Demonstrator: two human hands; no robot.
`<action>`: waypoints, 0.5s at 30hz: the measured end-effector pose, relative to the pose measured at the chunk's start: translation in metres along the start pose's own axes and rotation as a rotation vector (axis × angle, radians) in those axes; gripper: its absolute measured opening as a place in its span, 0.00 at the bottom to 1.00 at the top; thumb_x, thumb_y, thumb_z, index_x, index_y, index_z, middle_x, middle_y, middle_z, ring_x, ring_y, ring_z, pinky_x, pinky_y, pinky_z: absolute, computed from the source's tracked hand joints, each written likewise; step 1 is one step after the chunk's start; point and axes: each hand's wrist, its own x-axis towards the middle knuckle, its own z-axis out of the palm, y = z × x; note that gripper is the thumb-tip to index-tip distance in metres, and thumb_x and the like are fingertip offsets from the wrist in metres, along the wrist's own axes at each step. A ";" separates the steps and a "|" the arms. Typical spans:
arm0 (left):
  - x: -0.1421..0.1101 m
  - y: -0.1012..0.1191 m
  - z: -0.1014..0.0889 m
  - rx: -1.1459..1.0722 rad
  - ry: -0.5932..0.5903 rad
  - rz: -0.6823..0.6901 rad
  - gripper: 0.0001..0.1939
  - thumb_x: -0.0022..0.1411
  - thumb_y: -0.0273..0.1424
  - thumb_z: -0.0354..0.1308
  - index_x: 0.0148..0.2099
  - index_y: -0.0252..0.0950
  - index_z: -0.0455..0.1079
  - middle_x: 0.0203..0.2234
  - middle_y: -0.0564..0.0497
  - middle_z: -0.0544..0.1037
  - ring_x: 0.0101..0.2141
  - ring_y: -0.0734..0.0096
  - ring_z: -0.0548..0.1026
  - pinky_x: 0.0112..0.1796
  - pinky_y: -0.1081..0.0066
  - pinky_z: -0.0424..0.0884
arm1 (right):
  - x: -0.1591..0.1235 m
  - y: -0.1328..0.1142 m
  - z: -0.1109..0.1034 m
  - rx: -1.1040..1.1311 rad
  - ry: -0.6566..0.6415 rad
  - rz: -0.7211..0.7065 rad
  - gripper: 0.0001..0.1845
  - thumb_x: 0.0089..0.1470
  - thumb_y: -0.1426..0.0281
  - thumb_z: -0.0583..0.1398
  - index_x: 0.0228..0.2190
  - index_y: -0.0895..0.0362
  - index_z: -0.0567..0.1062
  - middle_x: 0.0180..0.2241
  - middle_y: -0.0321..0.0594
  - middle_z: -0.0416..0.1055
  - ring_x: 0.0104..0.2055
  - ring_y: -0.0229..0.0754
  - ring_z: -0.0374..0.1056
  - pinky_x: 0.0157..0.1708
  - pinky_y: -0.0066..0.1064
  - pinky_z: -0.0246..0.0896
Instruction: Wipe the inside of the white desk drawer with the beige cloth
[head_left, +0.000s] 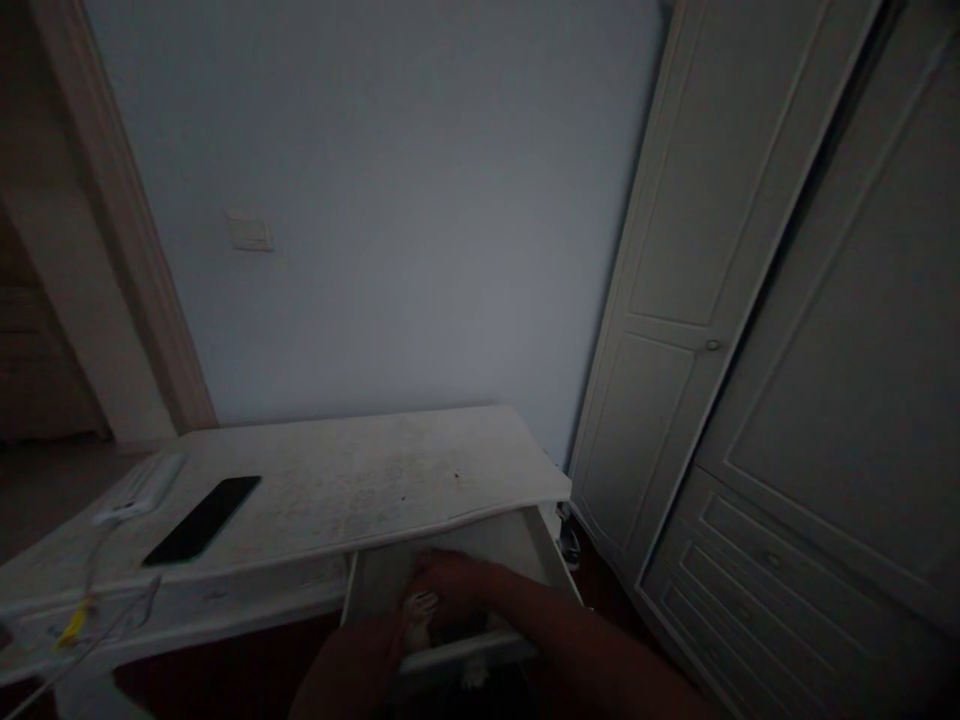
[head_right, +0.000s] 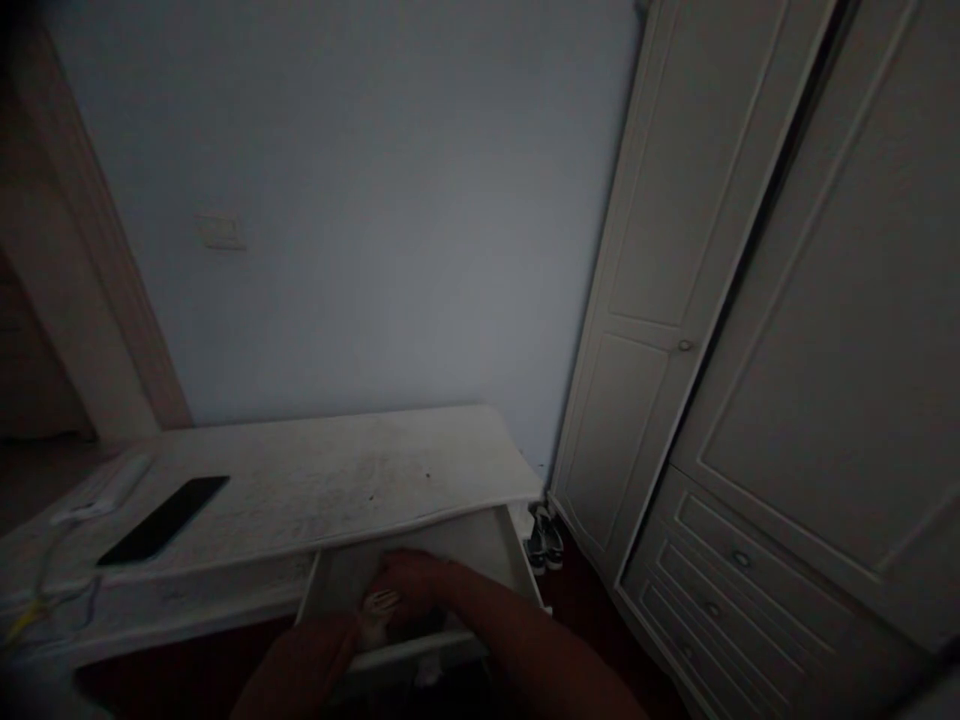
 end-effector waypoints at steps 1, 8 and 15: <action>-0.001 0.002 -0.001 0.009 -0.001 0.007 0.17 0.74 0.32 0.48 0.51 0.47 0.79 0.48 0.48 0.86 0.48 0.59 0.83 0.53 0.60 0.78 | -0.014 0.002 -0.004 0.020 -0.006 0.042 0.29 0.51 0.68 0.71 0.56 0.47 0.79 0.51 0.37 0.75 0.54 0.48 0.72 0.52 0.32 0.66; 0.001 0.018 0.002 0.008 -0.217 -0.040 0.22 0.67 0.33 0.60 0.62 0.48 0.74 0.57 0.45 0.82 0.56 0.51 0.79 0.58 0.54 0.74 | -0.090 0.016 -0.014 0.052 0.074 0.337 0.33 0.46 0.62 0.74 0.56 0.43 0.79 0.52 0.39 0.72 0.54 0.50 0.72 0.52 0.35 0.67; -0.005 0.013 0.005 -0.044 -0.113 -0.011 0.18 0.69 0.35 0.54 0.57 0.48 0.77 0.54 0.45 0.84 0.54 0.54 0.80 0.57 0.58 0.74 | -0.098 0.030 -0.022 -0.061 0.236 0.594 0.35 0.50 0.64 0.69 0.60 0.50 0.75 0.60 0.50 0.72 0.60 0.59 0.70 0.56 0.43 0.66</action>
